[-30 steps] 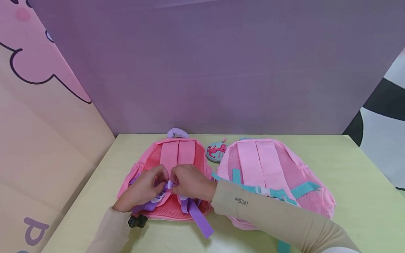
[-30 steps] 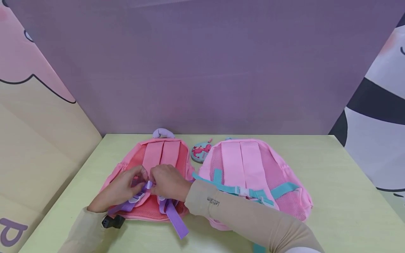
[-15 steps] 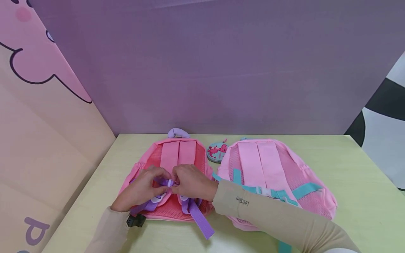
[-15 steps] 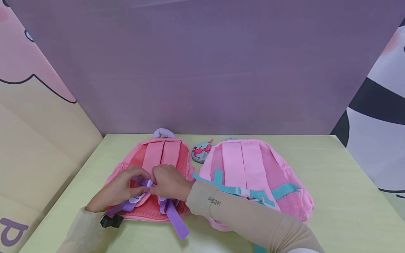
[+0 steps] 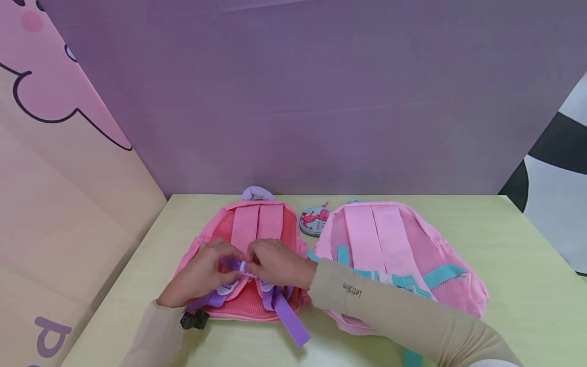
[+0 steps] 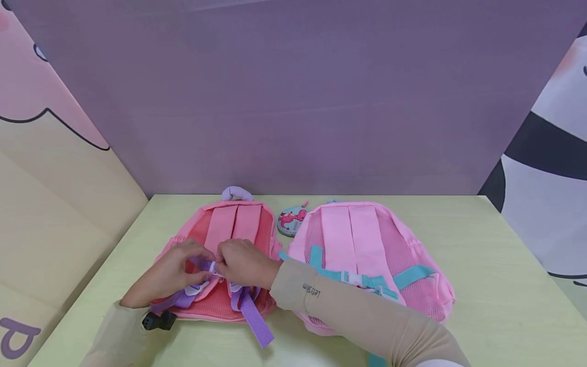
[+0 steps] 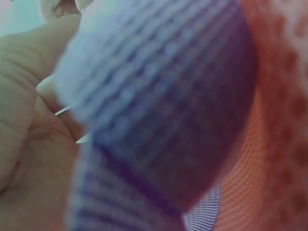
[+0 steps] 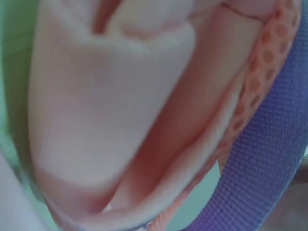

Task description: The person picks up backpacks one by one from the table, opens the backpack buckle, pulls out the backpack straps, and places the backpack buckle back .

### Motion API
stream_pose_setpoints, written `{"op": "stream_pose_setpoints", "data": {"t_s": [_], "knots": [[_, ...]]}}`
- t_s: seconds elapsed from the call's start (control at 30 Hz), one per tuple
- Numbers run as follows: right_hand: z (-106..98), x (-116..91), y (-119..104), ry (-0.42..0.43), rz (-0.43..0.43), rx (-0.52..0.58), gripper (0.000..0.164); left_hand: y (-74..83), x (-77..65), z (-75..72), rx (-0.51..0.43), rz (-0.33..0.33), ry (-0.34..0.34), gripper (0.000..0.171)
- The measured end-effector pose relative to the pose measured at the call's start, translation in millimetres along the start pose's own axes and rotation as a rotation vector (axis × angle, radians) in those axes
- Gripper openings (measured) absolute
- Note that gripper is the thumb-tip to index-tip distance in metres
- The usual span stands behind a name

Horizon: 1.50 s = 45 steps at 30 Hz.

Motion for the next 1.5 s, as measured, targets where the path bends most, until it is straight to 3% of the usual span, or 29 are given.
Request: {"op": "stream_pose_setpoints", "data": {"t_s": [0.47,0.73,1.1,1.37,1.5], "knots": [[3.1,0.2,0.5,-0.035,0.005,0.006,0.011,2.5,-1.8,-0.6,0.01,-0.003,0.004,0.032],[2.4,-0.1,3.5,-0.035,-0.036,0.005,0.011,-0.3,0.3,-3.7,-0.013,0.052,-0.015,0.03],[0.7,0.3,4.1,-0.055,-0.023,0.022,0.007,-3.9,0.2,-3.0,-0.024,0.009,-0.018,0.03],[-1.2,-1.1,5.3,-0.044,-0.022,0.083,0.007,-1.9,2.6,-1.8,-0.02,0.042,0.013,0.029],[-2.6,-2.4,4.6,-0.041,-0.009,0.103,0.008,-2.1,3.0,-1.8,-0.007,0.021,0.017,0.028]]}}
Point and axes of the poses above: each hand's wrist, its own x-axis towards the middle knuckle, its own z-axis out of the palm, y = z × x, the point moved 1 cm from there along x, towards the middle knuckle, and after that the axes turned 12 degrees about -z, right-handed, at the moved point
